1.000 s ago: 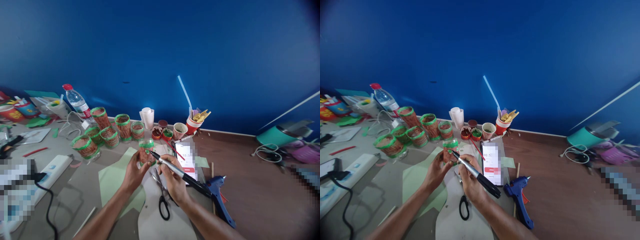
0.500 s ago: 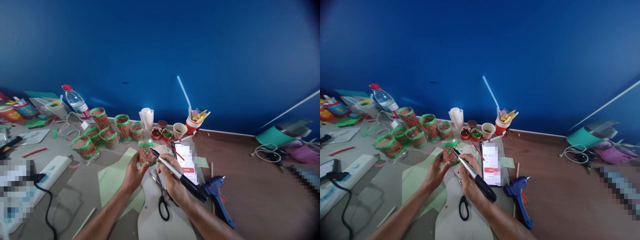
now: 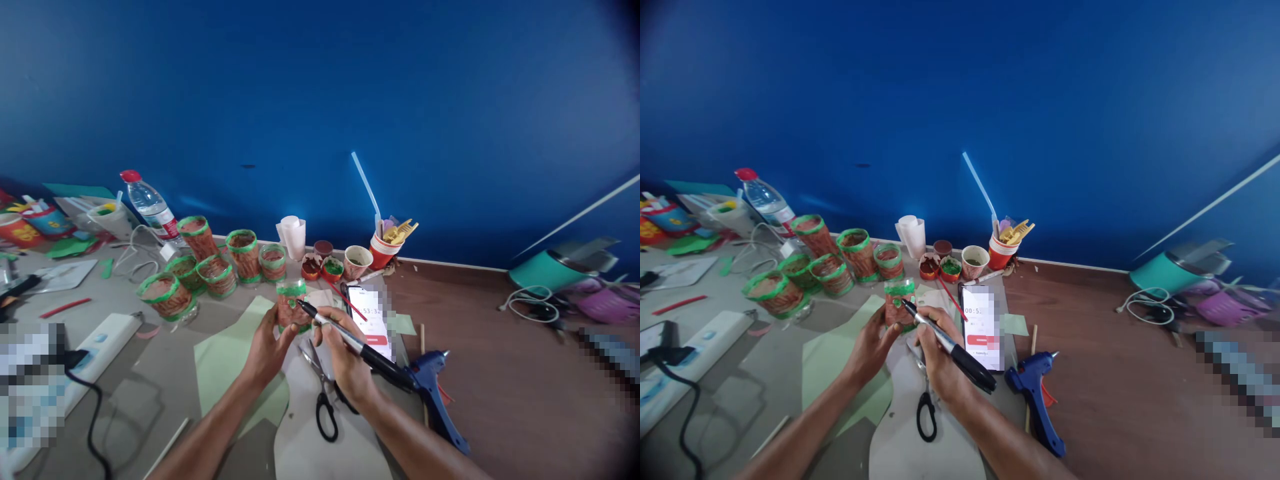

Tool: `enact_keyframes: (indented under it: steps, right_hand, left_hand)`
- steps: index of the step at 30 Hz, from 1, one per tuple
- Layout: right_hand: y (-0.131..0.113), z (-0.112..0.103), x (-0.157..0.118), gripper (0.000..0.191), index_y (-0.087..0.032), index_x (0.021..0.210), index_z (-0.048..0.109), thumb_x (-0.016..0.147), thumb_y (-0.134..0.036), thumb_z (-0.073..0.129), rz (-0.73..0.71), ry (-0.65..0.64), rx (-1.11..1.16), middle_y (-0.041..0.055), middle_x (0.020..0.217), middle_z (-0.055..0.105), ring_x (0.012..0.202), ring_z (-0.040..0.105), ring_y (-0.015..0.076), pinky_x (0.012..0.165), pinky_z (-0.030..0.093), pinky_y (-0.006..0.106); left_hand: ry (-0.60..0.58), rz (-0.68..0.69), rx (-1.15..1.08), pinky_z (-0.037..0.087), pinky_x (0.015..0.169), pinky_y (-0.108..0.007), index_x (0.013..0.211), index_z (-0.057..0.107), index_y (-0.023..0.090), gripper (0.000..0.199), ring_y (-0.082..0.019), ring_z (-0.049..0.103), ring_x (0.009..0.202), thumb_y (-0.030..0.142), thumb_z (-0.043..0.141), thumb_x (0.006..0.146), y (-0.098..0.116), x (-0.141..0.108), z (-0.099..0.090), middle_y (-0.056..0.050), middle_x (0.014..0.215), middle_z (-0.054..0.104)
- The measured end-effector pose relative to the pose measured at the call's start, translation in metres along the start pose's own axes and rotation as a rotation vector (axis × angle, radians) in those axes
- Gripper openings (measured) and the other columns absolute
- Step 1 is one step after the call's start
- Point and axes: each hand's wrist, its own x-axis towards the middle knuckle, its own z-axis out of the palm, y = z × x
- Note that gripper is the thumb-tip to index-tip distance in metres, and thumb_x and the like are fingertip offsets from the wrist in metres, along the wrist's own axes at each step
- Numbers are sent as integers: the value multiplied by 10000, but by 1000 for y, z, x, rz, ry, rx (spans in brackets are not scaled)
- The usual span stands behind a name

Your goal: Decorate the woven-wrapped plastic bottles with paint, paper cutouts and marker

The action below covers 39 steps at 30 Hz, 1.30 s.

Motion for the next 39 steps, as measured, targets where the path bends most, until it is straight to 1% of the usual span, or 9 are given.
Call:
enact_keyframes:
  steps: [3,5,9,16,21,29,35,39]
  right_hand:
    - [1,1,-2,234,-239,1104,523,941,-400,477,-4,3,15,-16,707,591,672,571,165,654,466,325]
    - [1,1,-3,214,-235,1080,524,941,-391,480,1,-15,3,-11,729,598,670,568,158,646,467,316]
    - [-3,1,-5,195,-223,1060,529,945,-371,475,4,-42,-39,-2,739,596,663,567,152,605,466,294]
    - [-11,2,-4,177,-212,1029,561,934,-333,473,-61,-44,-109,3,742,589,651,562,148,609,470,292]
    - [-11,2,-4,155,-220,1012,567,929,-315,476,-83,-40,-114,-1,744,585,645,558,144,606,460,287]
    - [-12,2,-2,163,-215,998,582,931,-320,476,-52,-53,-159,4,735,592,630,561,144,595,461,281]
    - [-7,2,-2,183,-211,1013,575,941,-342,470,-39,-37,-160,4,734,604,626,561,146,597,462,288]
    - [-4,2,-3,181,-212,1014,567,936,-353,486,-36,-32,-139,-5,714,593,620,549,146,596,464,291]
  left_hand:
    - [7,15,22,429,953,-438,1152,581,144,454,-303,578,1131,479,526,850,-1,0,1,-159,1196,636]
    - [13,16,47,434,946,-442,1133,587,138,455,-309,579,1126,487,521,849,-2,0,1,-167,1192,635]
    - [17,9,55,442,937,-441,1169,559,132,482,-306,586,1115,489,523,848,-3,-1,1,-172,1185,634]
    - [29,21,62,447,936,-440,1121,587,149,430,-301,591,1108,476,539,845,-5,-1,1,-163,1174,643]
    - [43,26,85,450,934,-438,1145,569,143,458,-300,589,1107,483,545,839,-5,-2,2,-166,1175,638]
    - [64,5,86,447,934,-440,1138,566,138,457,-300,592,1098,466,556,819,-5,-1,3,-164,1167,635]
    - [56,-2,96,441,936,-434,1128,565,143,451,-297,584,1111,474,553,822,-6,-1,3,-165,1175,630]
    - [63,1,85,447,927,-427,1137,560,148,431,-286,598,1088,442,559,822,-5,-1,3,-156,1164,636]
